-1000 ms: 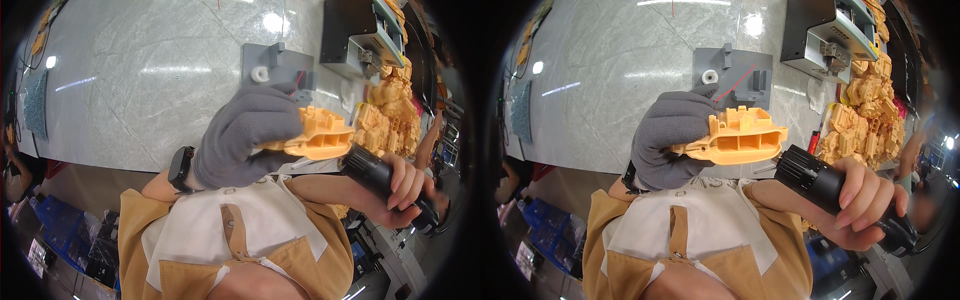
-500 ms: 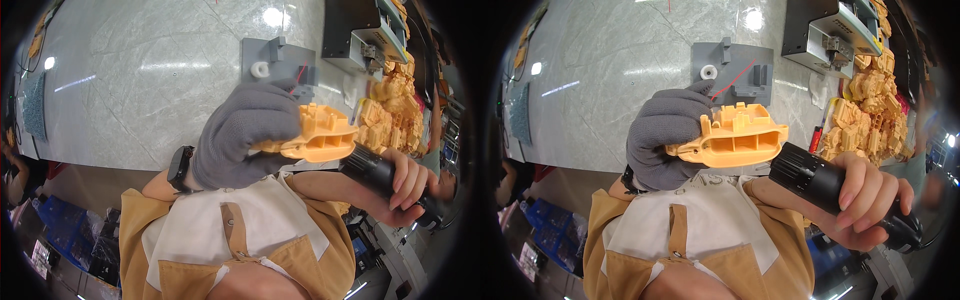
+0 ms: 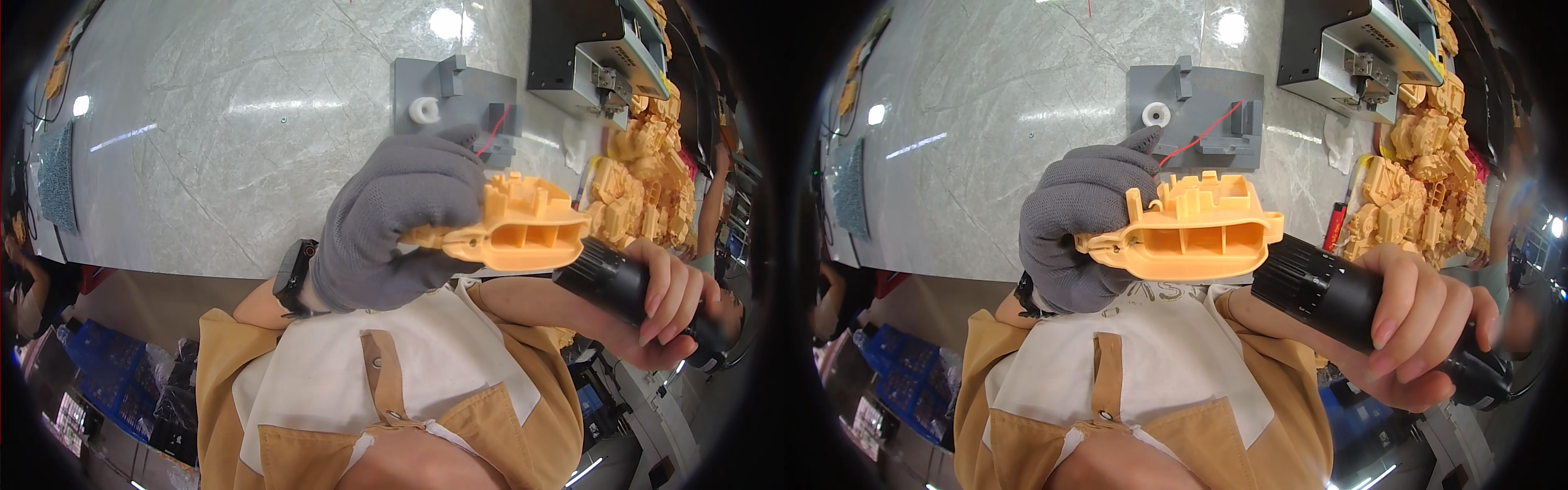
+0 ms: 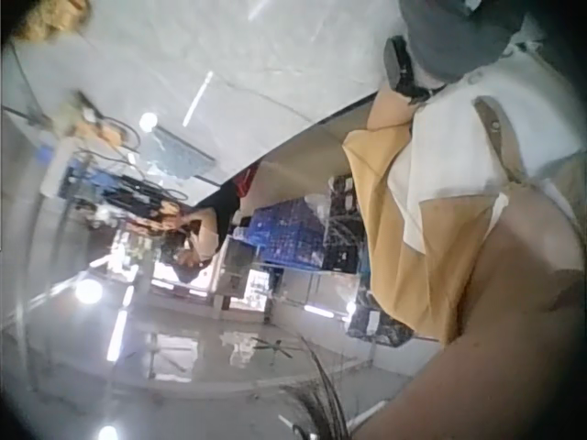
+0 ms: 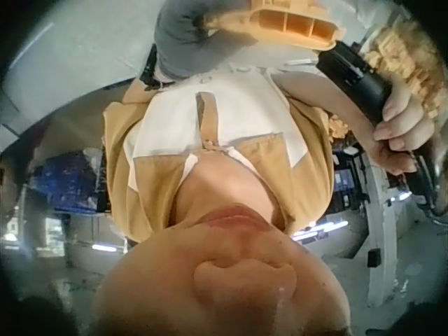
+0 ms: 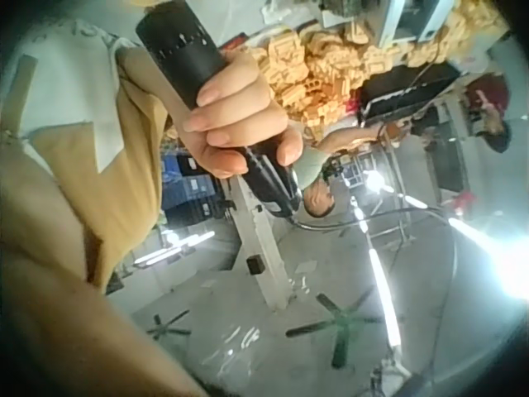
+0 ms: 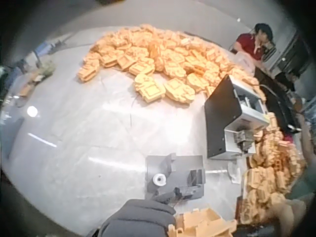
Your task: The person uses a handheld rotary tool to deburr and smooth the edges of small yellow plastic parts. They hold each part with a gloved left hand and apply the tool with the right hand, working on multiple units sequentially on a gray workbench.
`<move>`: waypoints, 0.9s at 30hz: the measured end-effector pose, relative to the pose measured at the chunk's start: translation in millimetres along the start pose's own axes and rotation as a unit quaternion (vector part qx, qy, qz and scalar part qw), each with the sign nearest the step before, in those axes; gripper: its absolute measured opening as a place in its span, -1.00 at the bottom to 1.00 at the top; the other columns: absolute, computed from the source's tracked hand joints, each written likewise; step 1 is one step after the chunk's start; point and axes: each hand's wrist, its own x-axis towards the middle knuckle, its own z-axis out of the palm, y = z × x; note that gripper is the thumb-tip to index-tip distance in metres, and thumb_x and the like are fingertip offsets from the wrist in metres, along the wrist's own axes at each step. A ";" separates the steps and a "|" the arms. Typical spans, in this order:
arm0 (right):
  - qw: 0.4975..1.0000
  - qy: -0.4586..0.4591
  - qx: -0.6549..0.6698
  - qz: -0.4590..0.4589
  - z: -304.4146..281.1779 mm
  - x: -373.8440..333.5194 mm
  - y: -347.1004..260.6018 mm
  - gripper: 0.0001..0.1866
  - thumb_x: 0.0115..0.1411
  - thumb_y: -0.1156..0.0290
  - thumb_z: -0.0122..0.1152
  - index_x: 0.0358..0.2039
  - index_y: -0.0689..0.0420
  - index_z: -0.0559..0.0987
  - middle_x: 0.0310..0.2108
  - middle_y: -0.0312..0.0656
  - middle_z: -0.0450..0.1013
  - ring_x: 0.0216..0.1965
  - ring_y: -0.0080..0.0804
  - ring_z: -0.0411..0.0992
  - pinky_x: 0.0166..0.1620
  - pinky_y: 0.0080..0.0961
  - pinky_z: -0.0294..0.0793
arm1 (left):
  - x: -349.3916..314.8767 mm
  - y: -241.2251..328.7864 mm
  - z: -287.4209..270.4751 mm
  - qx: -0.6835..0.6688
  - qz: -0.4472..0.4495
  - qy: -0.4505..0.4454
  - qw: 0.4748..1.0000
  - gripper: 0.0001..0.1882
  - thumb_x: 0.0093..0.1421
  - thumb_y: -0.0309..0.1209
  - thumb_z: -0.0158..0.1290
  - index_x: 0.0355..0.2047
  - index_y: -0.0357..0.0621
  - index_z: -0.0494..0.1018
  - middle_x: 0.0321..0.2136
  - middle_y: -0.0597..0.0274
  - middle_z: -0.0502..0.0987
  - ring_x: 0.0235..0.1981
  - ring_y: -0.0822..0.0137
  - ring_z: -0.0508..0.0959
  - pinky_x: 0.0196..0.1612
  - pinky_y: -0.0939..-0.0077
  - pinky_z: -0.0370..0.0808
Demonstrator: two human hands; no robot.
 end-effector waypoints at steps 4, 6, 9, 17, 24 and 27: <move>1.000 0.013 0.009 0.002 -1.8 0.5 -2.8 -0.70 -0.11 0.51 0.20 -0.33 0.15 0.35 -0.68 -0.46 0.31 -0.69 -0.72 0.32 -0.45 -0.73 0.32 | -3.5 -26.5 7.6 -0.041 0.092 0.020 0.995 -0.55 -0.18 -0.56 0.19 -0.22 -0.13 0.31 -0.23 0.08 0.38 -0.17 0.13 0.40 -0.02 0.18 0.34; 0.999 0.013 0.030 -0.005 -3.1 0.8 -0.7 -0.69 -0.09 0.50 0.19 -0.30 0.16 0.34 -0.67 -0.43 0.31 -0.70 -0.67 0.33 -0.46 -0.69 0.34 | -5.9 -8.2 6.1 -0.051 0.008 0.010 0.999 -0.54 -0.19 -0.57 0.19 -0.22 -0.13 0.31 -0.22 0.07 0.38 -0.16 0.13 0.40 -0.01 0.18 0.34; 0.999 0.010 0.049 -0.016 -2.9 1.2 2.1 -0.66 -0.05 0.49 0.17 -0.24 0.17 0.31 -0.66 -0.38 0.31 -0.69 -0.59 0.33 -0.47 -0.61 0.35 | -8.8 -2.6 7.7 -0.060 -0.041 0.014 0.997 -0.53 -0.20 -0.58 0.19 -0.22 -0.14 0.31 -0.21 0.06 0.38 -0.16 0.13 0.40 -0.01 0.19 0.33; 0.998 0.019 0.052 -0.016 -5.7 1.0 3.1 -0.64 -0.07 0.50 0.19 -0.24 0.17 0.30 -0.66 -0.39 0.30 -0.70 -0.59 0.32 -0.48 -0.62 0.33 | 1.0 -1.8 7.5 -0.026 -0.004 0.021 0.999 -0.57 -0.13 -0.52 0.20 -0.22 -0.15 0.30 -0.23 0.09 0.39 -0.17 0.18 0.41 -0.03 0.23 0.36; 0.997 0.077 -0.003 0.016 -3.0 0.1 8.2 -0.73 -0.03 0.48 0.10 -0.28 0.21 0.33 -0.65 -0.40 0.28 -0.64 -0.66 0.26 -0.40 -0.63 0.22 | 12.0 23.0 13.8 -0.160 -0.350 0.090 0.919 -0.52 0.02 -0.35 0.16 -0.11 -0.27 0.24 -0.22 0.09 0.40 -0.20 0.40 0.45 -0.18 0.52 0.46; 0.996 0.077 -0.032 0.012 -6.2 0.0 7.2 -0.73 -0.04 0.49 0.10 -0.28 0.22 0.33 -0.65 -0.40 0.27 -0.64 -0.64 0.25 -0.39 -0.61 0.21 | 12.9 24.6 15.9 -0.192 -0.401 0.088 0.892 -0.37 -0.05 -0.34 0.22 -0.03 -0.32 0.19 -0.17 0.07 0.38 -0.13 0.37 0.42 -0.11 0.50 0.43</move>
